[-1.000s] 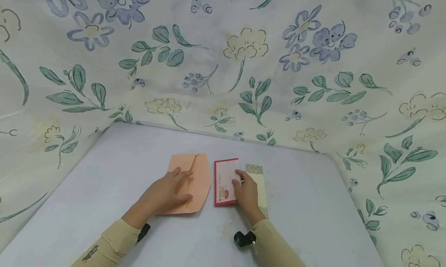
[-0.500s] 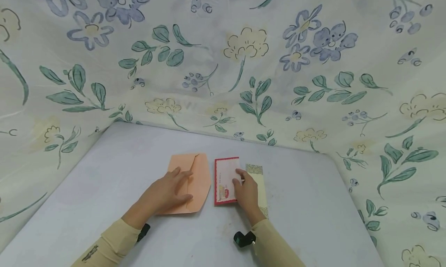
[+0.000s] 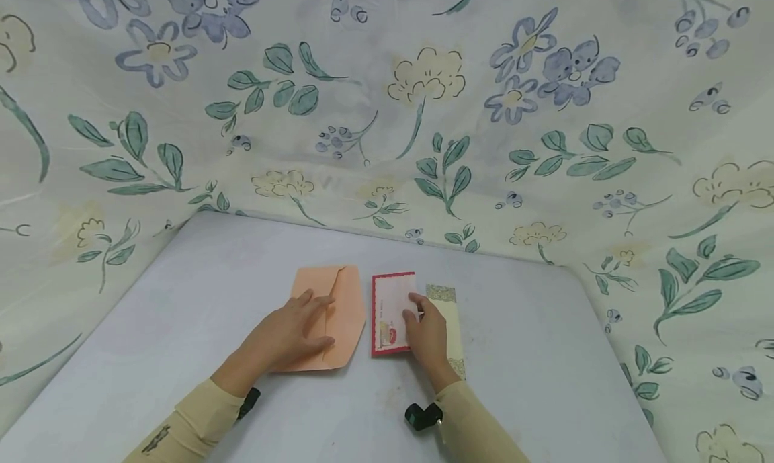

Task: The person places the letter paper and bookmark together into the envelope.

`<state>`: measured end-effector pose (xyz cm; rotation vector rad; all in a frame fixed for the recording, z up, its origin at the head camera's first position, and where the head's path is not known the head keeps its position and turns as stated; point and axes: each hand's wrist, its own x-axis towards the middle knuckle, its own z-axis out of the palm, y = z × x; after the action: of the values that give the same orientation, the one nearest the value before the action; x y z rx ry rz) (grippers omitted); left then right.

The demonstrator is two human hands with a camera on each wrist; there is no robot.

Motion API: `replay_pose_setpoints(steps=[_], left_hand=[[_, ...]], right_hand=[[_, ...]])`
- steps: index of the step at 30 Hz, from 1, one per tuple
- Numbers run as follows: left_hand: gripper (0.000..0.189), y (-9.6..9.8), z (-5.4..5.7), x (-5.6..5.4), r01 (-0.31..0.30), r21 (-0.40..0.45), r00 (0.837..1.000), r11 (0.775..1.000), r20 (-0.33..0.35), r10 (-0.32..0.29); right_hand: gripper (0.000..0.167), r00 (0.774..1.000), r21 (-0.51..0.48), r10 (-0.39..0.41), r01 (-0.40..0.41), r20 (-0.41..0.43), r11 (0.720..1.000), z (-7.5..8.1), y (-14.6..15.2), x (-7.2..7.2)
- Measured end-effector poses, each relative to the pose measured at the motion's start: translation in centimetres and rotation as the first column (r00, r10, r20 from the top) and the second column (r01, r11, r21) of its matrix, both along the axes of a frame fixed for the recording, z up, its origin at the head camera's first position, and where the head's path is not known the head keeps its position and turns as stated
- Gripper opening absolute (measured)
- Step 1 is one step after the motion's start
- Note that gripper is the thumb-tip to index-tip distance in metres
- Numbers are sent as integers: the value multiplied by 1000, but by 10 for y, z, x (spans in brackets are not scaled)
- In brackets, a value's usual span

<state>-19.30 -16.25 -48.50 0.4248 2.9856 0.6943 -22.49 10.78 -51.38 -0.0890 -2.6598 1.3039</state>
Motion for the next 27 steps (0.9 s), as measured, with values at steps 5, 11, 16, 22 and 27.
replay_pose_setpoints(steps=[5, 11, 16, 22, 27], left_hand=[[75, 0, 0, 0, 9, 2, 1000, 1000, -7, -9], [75, 0, 1, 1, 6, 9, 1000, 1000, -3, -6], [74, 0, 2, 0, 6, 6, 1000, 1000, -6, -6], [74, 0, 0, 0, 7, 5, 1000, 1000, -7, -7], [75, 0, -2, -1, 13, 3, 1000, 1000, -11, -13]], right_hand=[[36, 1000, -6, -4, 4, 12, 1000, 0, 0, 0], [36, 1000, -17, -7, 7, 16, 1000, 1, 0, 0], [36, 1000, -21, -8, 7, -7, 1000, 2, -1, 0], [36, 1000, -15, -9, 8, -24, 1000, 2, -1, 0], [36, 1000, -14, -10, 9, -28, 1000, 3, -2, 0]])
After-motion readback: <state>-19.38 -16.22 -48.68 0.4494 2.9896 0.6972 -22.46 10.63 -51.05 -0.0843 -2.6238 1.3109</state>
